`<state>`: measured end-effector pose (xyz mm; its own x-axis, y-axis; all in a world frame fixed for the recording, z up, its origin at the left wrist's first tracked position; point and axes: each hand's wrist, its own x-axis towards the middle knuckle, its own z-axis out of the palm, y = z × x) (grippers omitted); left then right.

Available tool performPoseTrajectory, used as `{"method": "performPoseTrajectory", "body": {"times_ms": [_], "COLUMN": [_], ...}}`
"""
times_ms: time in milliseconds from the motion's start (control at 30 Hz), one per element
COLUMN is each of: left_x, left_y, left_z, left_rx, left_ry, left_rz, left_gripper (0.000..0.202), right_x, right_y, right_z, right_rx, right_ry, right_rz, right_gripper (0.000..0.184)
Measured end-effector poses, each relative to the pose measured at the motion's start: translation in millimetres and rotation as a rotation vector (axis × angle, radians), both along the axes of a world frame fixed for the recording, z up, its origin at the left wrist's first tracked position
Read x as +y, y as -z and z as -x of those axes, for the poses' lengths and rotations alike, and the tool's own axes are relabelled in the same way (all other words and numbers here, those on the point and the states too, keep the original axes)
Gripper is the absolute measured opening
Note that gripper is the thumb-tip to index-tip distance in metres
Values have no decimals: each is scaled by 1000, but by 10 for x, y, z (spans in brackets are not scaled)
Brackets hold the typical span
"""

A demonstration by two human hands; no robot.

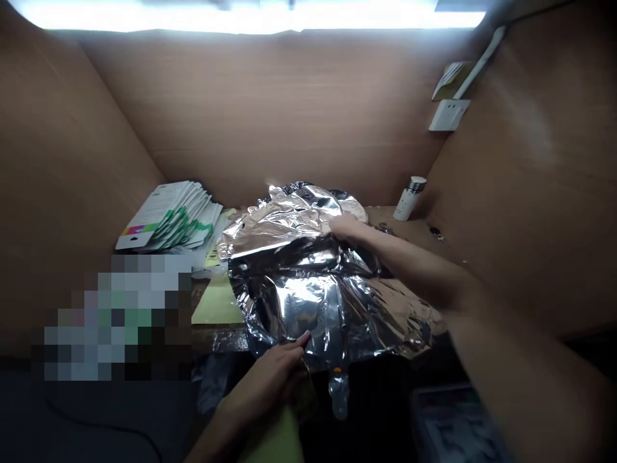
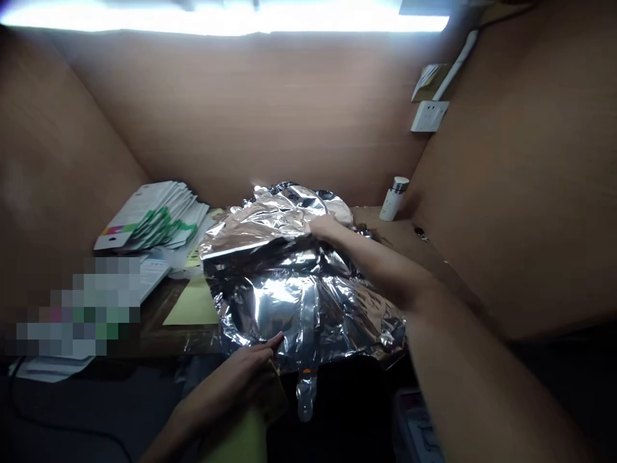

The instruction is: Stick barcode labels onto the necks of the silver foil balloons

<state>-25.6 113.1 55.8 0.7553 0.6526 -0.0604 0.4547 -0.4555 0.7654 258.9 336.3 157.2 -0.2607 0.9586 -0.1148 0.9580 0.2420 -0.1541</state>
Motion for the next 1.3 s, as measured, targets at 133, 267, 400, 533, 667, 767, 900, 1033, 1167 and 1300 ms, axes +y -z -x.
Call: {"method": "performPoseTrajectory", "body": {"times_ms": [133,267,400,533,667,767,900,1033,1167,1300], "left_x": [-48,-110,-176,-215,-245,-273,-327,-393,-437,-429], "left_y": [22,40,52,45,21,14,23,26,80,205], "left_z": [12,129,257,236,129,62,18,40,175,363], "left_rx": [-71,-202,-475,-572,-614,-608,-600,-601,-556,-478], "left_ry": [-49,-358,-622,-725,-754,-747,-728,-734,-760,-762], "left_rz": [75,289,447,515,570,607,616,603,525,477], "left_gripper": [26,22,34,36,36,36,35,36,38,39], "right_x": [398,289,-649,-1962,-2633,-2736,-2798,-2907,-2906,-2760], "right_y": [-272,-261,53,547,976,1109,1129,1174,1169,1095], "right_z": [339,672,803,691,553,450,393,437,361,211], "right_rx": [29,105,426,541,576,497,423,583,997,884], "right_ry": [56,6,-251,-379,-314,-364,-450,-447,-52,33], "right_rz": [-122,-199,-263,-88,-279,-435,-540,-528,-373,-62], "right_gripper": [42,47,37,30,38,45,44,31,7,18]}}
